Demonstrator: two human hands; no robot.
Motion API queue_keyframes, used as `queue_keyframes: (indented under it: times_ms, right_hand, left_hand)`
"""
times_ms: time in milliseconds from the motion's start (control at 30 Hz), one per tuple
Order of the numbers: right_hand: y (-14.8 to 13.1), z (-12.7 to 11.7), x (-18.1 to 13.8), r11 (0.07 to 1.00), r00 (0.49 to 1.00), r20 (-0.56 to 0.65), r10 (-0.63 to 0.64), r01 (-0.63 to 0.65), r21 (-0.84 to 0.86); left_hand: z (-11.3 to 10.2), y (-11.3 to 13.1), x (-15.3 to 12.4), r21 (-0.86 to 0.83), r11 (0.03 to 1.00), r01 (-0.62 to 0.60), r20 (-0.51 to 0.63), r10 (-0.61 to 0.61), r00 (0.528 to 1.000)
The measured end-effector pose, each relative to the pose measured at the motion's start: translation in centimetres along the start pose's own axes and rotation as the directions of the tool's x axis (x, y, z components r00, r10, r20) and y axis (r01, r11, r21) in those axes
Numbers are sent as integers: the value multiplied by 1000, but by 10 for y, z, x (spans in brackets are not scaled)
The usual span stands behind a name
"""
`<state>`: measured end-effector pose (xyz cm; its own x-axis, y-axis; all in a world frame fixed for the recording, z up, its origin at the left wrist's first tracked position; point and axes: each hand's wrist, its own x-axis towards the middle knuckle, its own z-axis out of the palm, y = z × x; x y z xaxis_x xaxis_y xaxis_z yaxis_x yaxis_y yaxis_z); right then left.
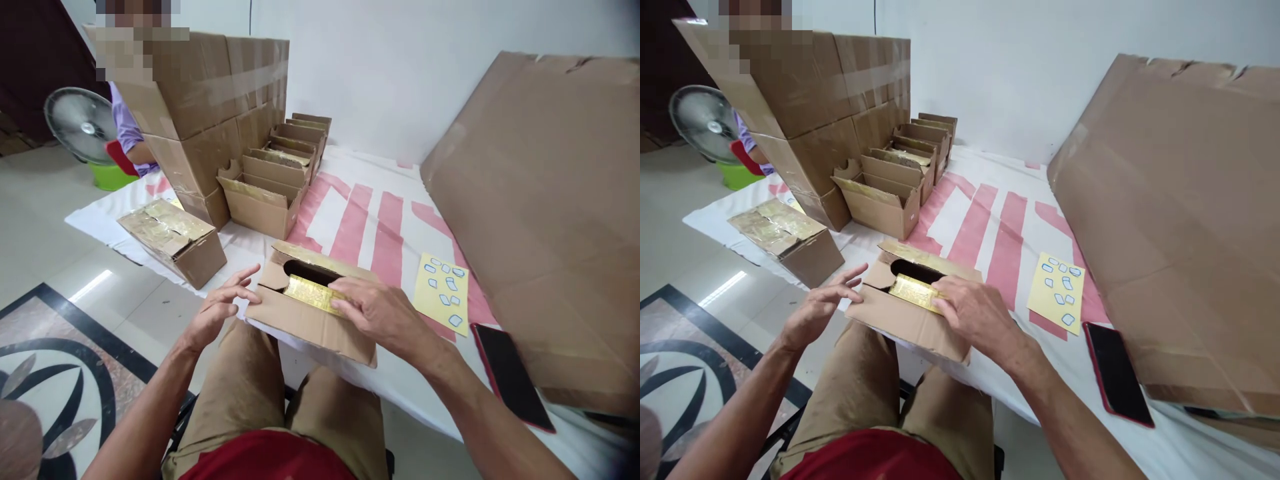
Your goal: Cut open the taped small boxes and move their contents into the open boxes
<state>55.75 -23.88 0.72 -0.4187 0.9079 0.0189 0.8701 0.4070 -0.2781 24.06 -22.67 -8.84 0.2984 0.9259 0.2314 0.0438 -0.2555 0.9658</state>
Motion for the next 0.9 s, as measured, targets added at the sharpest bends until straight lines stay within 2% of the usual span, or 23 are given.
queue_keyframes:
  times_ms: [100,167,233,333,400,500,567,633,667,733,833,900]
  right_hand:
    - [-18,-2,17,954,980,187,72,-12,-300]
    - [-24,-3,26,906,956,260,134,-12,-423]
    - [-25,-2,32,869,947,277,163,-5,-495]
    - [-22,-4,35,837,951,257,173,-5,-547]
    - [-23,-7,34,818,955,239,173,-4,-576]
    - [-26,-17,29,785,958,245,151,35,-619]
    - [-23,-24,25,768,961,247,122,66,-638]
    - [-14,-31,21,750,972,210,106,61,-659]
    - [-7,-34,19,738,977,181,111,41,-674]
    - [10,-37,15,717,981,136,139,-5,-698]
    - [32,-34,11,727,975,157,157,-6,-687]
    - [37,-29,10,758,980,173,97,40,-651]
  left_hand:
    - [7,7,6,189,980,55,-34,-49,998]
    - [16,12,12,355,933,56,-65,-36,997]
    - [24,16,18,502,864,-18,-34,40,999]
    - [29,21,25,664,711,-232,136,190,972]
    - [30,25,32,707,590,-390,295,256,921]
    - [32,32,47,671,461,-581,537,238,809]
    - [34,38,59,616,439,-655,647,194,738]
    - [35,46,71,578,443,-685,692,178,699]
    - [35,50,76,576,441,-688,695,180,697]
    - [32,58,82,616,405,-675,665,192,722]
    - [21,61,81,748,312,-586,548,209,810]
    - [13,54,75,818,306,-487,436,220,872]
